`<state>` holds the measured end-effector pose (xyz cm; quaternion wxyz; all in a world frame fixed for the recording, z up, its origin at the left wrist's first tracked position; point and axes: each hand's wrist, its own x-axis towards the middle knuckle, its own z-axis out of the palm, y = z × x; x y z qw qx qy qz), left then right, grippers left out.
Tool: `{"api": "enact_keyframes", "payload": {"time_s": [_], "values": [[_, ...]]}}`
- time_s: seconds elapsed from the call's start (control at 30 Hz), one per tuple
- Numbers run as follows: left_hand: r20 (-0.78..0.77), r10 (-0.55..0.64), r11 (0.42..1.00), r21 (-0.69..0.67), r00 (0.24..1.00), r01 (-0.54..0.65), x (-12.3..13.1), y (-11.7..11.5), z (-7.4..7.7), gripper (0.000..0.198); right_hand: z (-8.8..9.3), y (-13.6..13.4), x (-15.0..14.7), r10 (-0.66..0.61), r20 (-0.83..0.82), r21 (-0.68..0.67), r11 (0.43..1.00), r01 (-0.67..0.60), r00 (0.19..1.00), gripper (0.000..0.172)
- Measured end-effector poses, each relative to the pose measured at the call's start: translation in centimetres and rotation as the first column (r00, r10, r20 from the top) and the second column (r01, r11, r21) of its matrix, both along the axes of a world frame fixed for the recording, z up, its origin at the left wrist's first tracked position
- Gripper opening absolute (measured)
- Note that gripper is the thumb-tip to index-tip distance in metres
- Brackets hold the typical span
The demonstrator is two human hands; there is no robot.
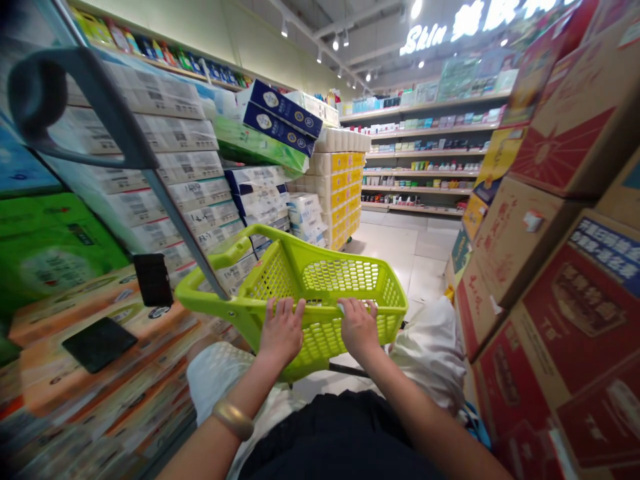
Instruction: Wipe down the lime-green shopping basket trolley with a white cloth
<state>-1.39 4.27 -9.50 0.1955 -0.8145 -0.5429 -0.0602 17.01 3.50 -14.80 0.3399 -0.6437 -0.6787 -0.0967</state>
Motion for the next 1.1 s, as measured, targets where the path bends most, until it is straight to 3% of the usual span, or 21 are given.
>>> {"api": "enact_keyframes", "payload": {"time_s": [0.13, 0.4, 0.53, 0.73, 0.83, 1.0, 1.1], "values": [[-0.005, 0.015, 1.000, -0.010, 1.000, -0.015, 0.2, 0.5, 0.2, 0.052, -0.4, 0.0, 1.7, -0.089, -0.016, -0.019, 0.996, 0.089, 0.996, 0.041], [-0.005, 0.005, 1.000, 0.002, 1.000, -0.005, 0.1, 1.2, 0.4, 0.051, 0.5, 1.0, -2.6, 0.006, -0.018, -0.006, 1.000, -0.006, 1.000, 0.045], [0.001, -0.012, 1.000, 0.010, 1.000, 0.012, -0.3, 1.6, 0.1, 0.052, -0.1, 0.7, -0.4, 0.001, 0.002, -0.008, 1.000, -0.001, 1.000, 0.046], [0.001, -0.001, 1.000, -0.008, 1.000, 0.001, -0.1, 1.6, 0.2, 0.053, -0.8, 0.1, 3.0, -0.131, 0.003, -0.005, 0.991, 0.131, 0.991, 0.044], [-0.001, 0.013, 1.000, -0.022, 1.000, -0.013, 0.3, 1.5, 0.4, 0.053, -0.5, 0.4, 1.7, -0.136, -0.016, -0.019, 0.991, 0.135, 0.991, 0.042], [0.012, 0.006, 0.999, -0.047, 1.000, -0.006, 0.4, 1.4, 0.5, 0.055, 0.5, 1.1, -2.1, -0.039, -0.015, -0.027, 0.999, 0.038, 0.999, 0.043], [0.012, -0.007, 0.999, -0.043, 1.000, 0.007, 0.2, 1.4, 0.4, 0.055, 0.6, 1.1, -2.2, 0.005, -0.009, -0.030, 1.000, -0.006, 1.000, 0.044]]}}
